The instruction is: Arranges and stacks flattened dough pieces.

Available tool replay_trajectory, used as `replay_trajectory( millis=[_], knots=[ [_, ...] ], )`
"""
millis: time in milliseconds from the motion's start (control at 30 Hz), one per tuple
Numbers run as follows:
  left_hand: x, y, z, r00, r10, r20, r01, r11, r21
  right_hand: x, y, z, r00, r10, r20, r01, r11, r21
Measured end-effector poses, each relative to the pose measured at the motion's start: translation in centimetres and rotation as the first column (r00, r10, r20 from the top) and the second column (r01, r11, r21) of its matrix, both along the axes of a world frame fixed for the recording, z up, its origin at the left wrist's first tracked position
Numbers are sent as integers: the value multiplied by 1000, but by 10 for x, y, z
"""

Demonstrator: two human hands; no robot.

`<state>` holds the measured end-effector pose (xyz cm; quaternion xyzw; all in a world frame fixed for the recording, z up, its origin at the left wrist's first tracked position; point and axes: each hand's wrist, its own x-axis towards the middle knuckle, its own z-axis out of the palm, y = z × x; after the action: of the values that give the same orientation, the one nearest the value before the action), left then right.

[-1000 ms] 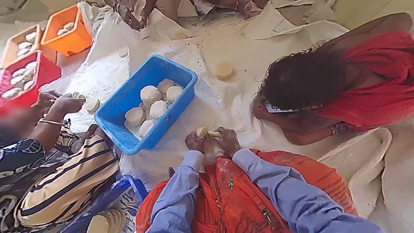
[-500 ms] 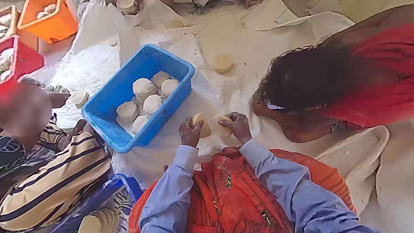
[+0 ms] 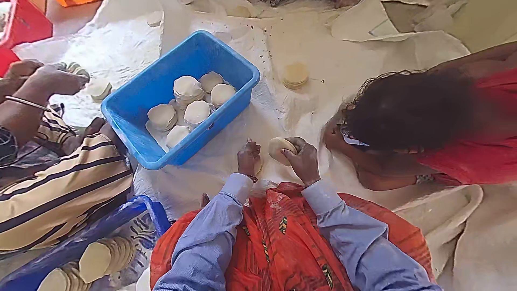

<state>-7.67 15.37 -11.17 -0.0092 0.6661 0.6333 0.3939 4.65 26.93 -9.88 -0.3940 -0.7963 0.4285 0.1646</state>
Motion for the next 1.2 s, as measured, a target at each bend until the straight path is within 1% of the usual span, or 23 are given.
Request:
replay_trajectory(
  millis=[33, 67, 133, 167, 200, 300, 367, 433, 533, 567, 633, 667, 733, 800, 900, 933, 1033, 1067, 1133, 1200],
  knots=[
    [3, 3, -5, 996, 2, 89, -9, 997, 79, 1, -5, -1, 1000, 1, 3, -1, 1000, 14],
    [7, 6, -11, 993, -16, 117, 2, 992, 124, 0, -10, -4, 998, 15, 59, -15, 1000, 7],
    [13, 14, -23, 995, -83, 58, 74, 988, 134, -7, -18, -15, 978, 56, 199, -56, 998, -9],
    [14, 17, -24, 994, -111, 23, 107, 986, 127, -10, -19, -18, 974, 65, 217, -71, 997, 18],
    [14, 20, -24, 995, -96, 23, 92, 985, 145, -10, -22, -18, 978, 53, 200, -64, 997, 49],
    [13, 22, -31, 997, -29, 71, 10, 968, 252, -4, -32, -14, 999, -14, 49, 9, 995, 99],
    [14, 23, -32, 996, -53, 75, 30, 960, 277, -6, -34, -22, 994, 1, 107, -9, 997, 78],
    [15, 24, -28, 996, -58, 68, 37, 963, 268, -8, -31, -28, 991, 13, 130, -25, 996, 88],
    [13, 22, -27, 997, -35, 75, 13, 962, 272, -5, -38, -25, 999, -35, 19, 33, 992, 123],
    [13, 22, -26, 997, -42, 63, 24, 963, 269, -5, -39, -26, 999, -37, 22, 34, 991, 126],
    [16, 23, -21, 995, -77, 62, 59, 967, 249, -5, -36, -30, 996, -12, 93, 0, 993, 121],
    [17, 24, -19, 995, -66, 71, 47, 968, 245, -4, -34, -29, 993, -3, 115, -10, 994, 109],
    [14, 25, -21, 996, -13, 85, -8, 970, 242, -3, -36, -25, 997, -38, 66, 31, 994, 101],
    [12, 23, -23, 997, -34, 75, 15, 971, 237, -3, -38, -27, 998, -60, 35, 56, 993, 106],
    [15, 27, -23, 996, -47, 72, 27, 967, 254, -7, -32, -25, 981, -12, 192, -1, 998, 67],
    [15, 26, -22, 996, -39, 81, 17, 967, 253, -6, -32, -23, 984, -16, 179, 5, 998, 66],
    [13, 24, -20, 995, -39, 90, 16, 971, 240, -3, -37, -25, 997, -63, 50, 58, 994, 91],
    [14, 24, -21, 995, -49, 81, 29, 970, 241, -4, -36, -29, 997, -55, 57, 50, 995, 86],
    [16, 27, -21, 996, -61, 67, 43, 969, 244, -6, -30, -35, 992, -23, 123, 12, 996, 84],
    [16, 26, -21, 996, -52, 68, 34, 971, 236, -5, -30, -33, 993, -35, 112, 25, 995, 92]
  ],
)
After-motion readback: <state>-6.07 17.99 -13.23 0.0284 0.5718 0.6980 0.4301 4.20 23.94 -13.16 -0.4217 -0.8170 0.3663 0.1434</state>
